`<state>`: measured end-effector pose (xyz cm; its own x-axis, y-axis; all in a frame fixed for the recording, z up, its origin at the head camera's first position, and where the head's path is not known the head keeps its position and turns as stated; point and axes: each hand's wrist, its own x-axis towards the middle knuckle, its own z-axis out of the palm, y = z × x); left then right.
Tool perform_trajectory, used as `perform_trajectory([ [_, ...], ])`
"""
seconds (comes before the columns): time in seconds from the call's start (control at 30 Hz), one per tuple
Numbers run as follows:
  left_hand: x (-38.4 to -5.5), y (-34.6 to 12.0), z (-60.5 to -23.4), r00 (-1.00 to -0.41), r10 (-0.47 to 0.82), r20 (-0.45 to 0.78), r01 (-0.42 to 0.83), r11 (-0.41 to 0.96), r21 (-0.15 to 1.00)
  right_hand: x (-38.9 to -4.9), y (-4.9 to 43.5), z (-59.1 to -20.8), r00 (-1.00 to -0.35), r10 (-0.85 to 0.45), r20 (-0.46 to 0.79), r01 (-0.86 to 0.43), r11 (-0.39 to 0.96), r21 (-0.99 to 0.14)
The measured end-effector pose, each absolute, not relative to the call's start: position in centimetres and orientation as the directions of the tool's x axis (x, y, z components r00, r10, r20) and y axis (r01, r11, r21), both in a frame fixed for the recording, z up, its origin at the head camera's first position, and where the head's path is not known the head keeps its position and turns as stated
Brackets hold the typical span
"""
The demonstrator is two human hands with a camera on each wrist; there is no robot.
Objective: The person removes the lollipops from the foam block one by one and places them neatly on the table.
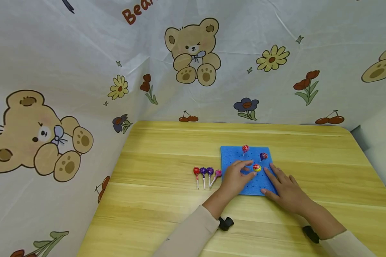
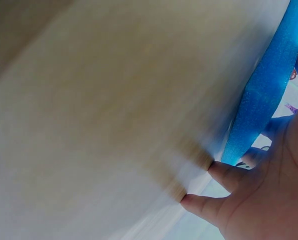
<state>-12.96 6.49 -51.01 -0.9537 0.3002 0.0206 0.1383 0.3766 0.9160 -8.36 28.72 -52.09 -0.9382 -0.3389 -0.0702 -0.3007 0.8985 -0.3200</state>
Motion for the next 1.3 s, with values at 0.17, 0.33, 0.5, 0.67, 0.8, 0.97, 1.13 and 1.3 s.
perform_trajectory([
  [0.17,-12.9,7.0,-51.2,-0.95,0.312,0.018,0.139,0.371,0.918,-8.3,28.8,-52.1,-0.938,-0.339,-0.07,-0.3,0.897,-0.324],
  [0.33,-12.9,7.5,-51.6,-0.944,0.328,0.027,0.155,0.37,0.916,-8.3,28.7,-52.2,-0.939,-0.337,-0.077,-0.295,0.897,-0.33],
  [0.5,-13.0,7.8,-51.8,-0.944,0.327,0.049,0.173,0.361,0.916,-8.1,28.7,-52.3,-0.94,-0.335,-0.059,-0.297,0.892,-0.341],
  [0.67,-13.1,7.9,-51.8,-0.945,0.32,0.064,0.184,0.358,0.915,-8.0,28.7,-52.7,-0.94,-0.342,0.013,-0.325,0.88,-0.346],
  [0.8,-13.2,8.0,-51.9,-0.945,0.318,0.078,0.192,0.344,0.919,-8.1,28.6,-52.6,-0.939,-0.343,0.021,-0.329,0.881,-0.338],
  [0.97,-13.3,8.0,-51.9,-0.944,0.315,0.094,0.205,0.341,0.918,-8.2,28.5,-52.0,-0.941,-0.336,-0.043,-0.305,0.897,-0.32],
  [1.13,-13.4,7.9,-51.6,-0.945,0.313,0.097,0.207,0.34,0.917,-8.2,28.4,-51.7,-0.939,-0.34,-0.048,-0.309,0.898,-0.314],
  [1.3,-13.5,7.9,-51.4,-0.947,0.31,0.088,0.197,0.341,0.919,-8.3,28.4,-51.7,-0.938,-0.344,-0.045,-0.314,0.898,-0.308],
])
